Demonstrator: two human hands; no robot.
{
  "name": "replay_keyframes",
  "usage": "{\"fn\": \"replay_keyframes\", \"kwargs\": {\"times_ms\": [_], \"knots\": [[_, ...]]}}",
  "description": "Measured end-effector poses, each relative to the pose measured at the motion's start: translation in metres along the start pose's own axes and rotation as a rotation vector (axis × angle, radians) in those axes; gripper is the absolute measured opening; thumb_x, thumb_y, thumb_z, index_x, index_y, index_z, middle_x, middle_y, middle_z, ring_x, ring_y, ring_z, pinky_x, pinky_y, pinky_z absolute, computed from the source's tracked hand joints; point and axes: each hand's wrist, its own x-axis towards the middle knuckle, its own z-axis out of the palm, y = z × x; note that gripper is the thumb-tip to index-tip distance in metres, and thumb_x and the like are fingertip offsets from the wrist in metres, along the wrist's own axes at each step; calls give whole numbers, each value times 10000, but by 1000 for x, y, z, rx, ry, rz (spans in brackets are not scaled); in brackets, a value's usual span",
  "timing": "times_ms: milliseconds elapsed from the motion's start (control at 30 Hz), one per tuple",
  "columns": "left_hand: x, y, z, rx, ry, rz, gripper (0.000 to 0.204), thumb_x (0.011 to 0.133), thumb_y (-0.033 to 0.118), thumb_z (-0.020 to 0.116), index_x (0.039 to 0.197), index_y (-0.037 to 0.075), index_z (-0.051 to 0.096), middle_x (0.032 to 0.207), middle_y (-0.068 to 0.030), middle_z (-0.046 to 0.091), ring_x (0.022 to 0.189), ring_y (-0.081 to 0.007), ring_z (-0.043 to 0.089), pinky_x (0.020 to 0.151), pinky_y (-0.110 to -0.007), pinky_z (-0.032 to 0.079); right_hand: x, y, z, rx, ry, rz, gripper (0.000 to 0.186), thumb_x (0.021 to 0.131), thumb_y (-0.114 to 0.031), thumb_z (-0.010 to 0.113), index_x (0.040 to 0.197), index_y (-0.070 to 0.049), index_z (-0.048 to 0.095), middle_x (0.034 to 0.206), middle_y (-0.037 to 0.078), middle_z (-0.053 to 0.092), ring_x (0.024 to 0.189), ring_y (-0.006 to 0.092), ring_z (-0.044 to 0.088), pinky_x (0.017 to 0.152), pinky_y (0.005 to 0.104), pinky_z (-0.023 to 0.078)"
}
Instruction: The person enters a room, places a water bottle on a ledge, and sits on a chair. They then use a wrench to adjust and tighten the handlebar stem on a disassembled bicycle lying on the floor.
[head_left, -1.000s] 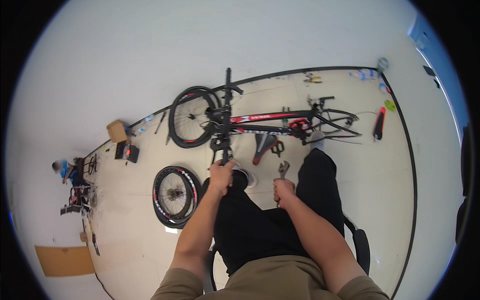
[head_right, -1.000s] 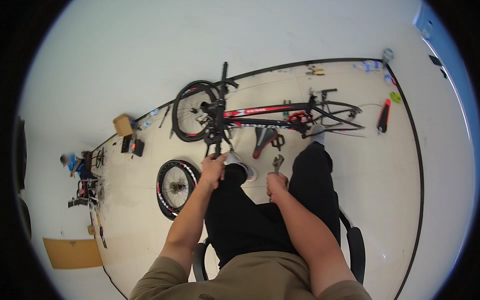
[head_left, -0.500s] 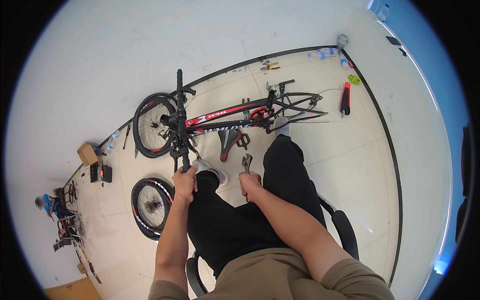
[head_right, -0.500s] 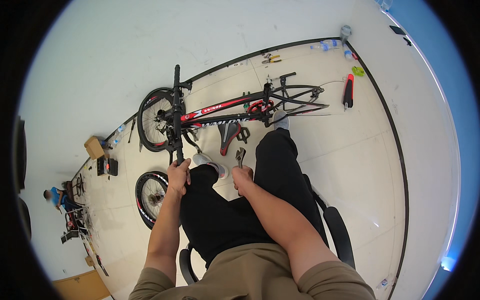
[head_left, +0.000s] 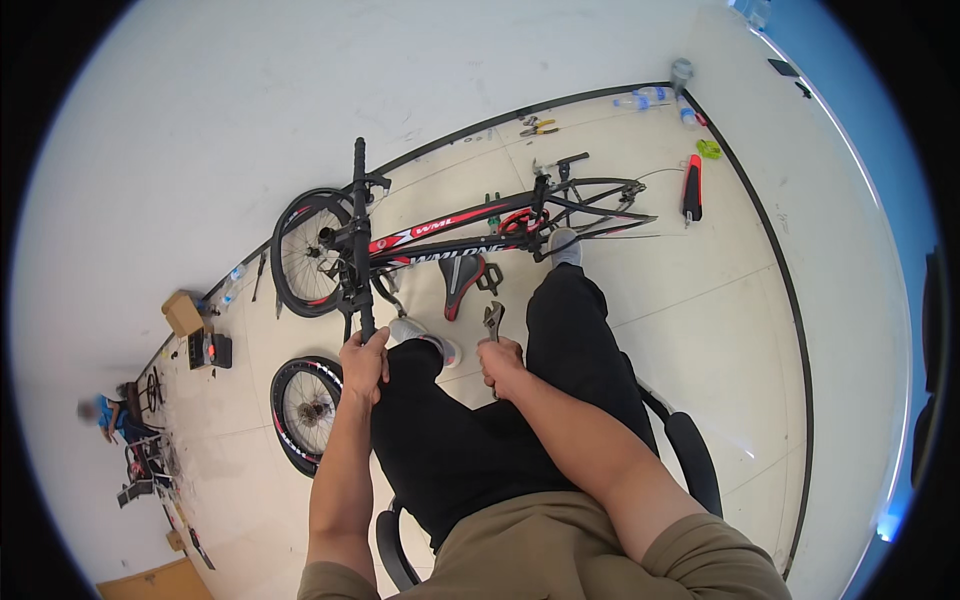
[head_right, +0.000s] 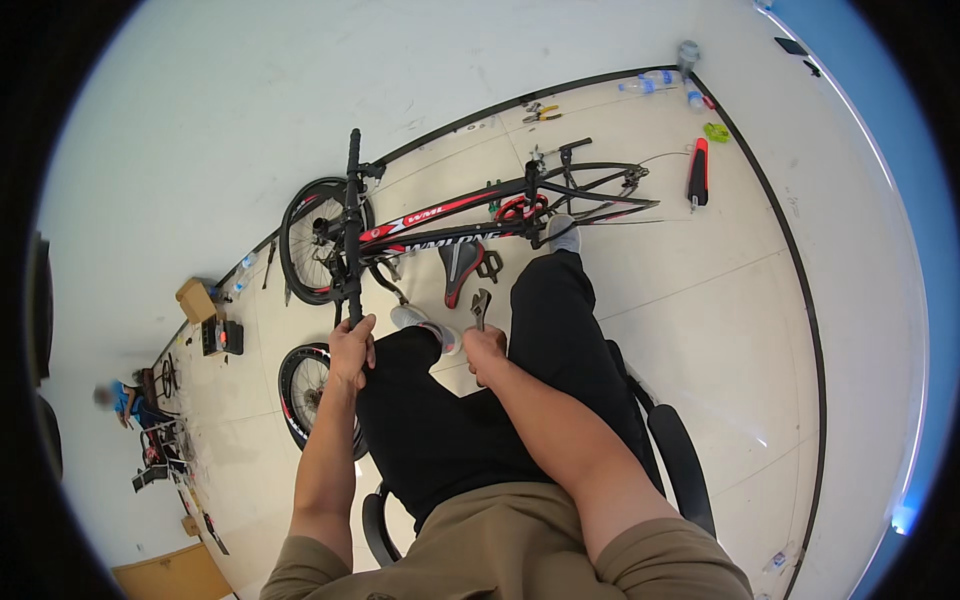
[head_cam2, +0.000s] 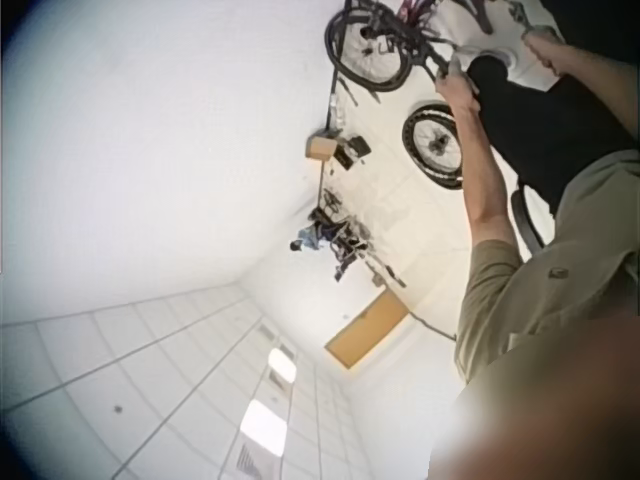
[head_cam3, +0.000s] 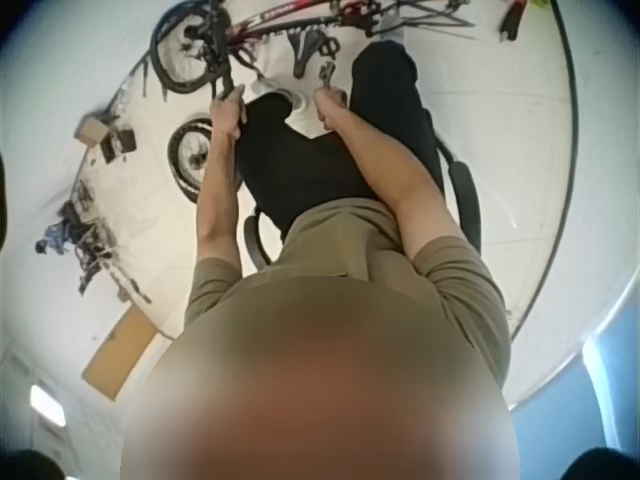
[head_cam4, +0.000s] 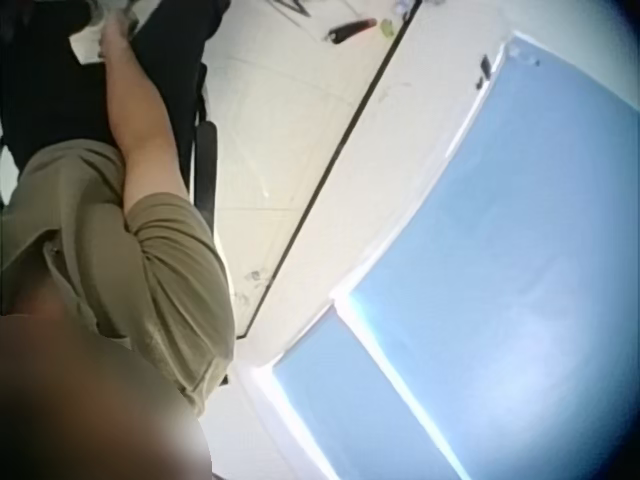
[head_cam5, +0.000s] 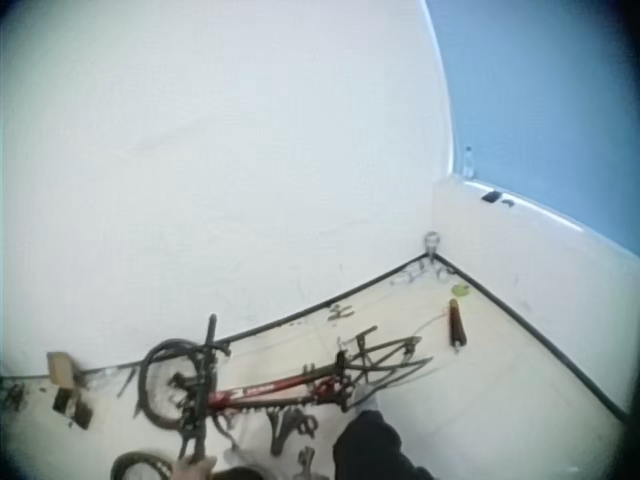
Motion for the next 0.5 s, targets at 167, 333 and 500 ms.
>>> {"fn": "replay_keyframes", "kwargs": {"times_ms": [167,333,500], "knots": [[1,0,2,-39,39,-74,249,906,201,676,943,11,520,537,-2,461,362,-129,398,333,-296,318,3,1,1,-32,57,-23,112,863,-147,542,761,-144,497,560,-29,383,401,89,329,363,281,261],[1,0,0,-112,-9,-22,202,894,142,695,851,25,536,600,-16,505,364,-97,415,319,-261,327,-2,-3,-1,-3,-20,2,74,857,-36,542,842,-108,552,572,-57,363,410,64,295,389,252,227],[1,3,0,-157,-21,-32,193,895,135,692,864,20,539,616,-11,498,366,-89,413,316,-254,330,-3,-3,-2,-14,-35,-10,88,851,-28,539,899,-100,554,581,-59,361,419,59,290,394,250,223]]}}
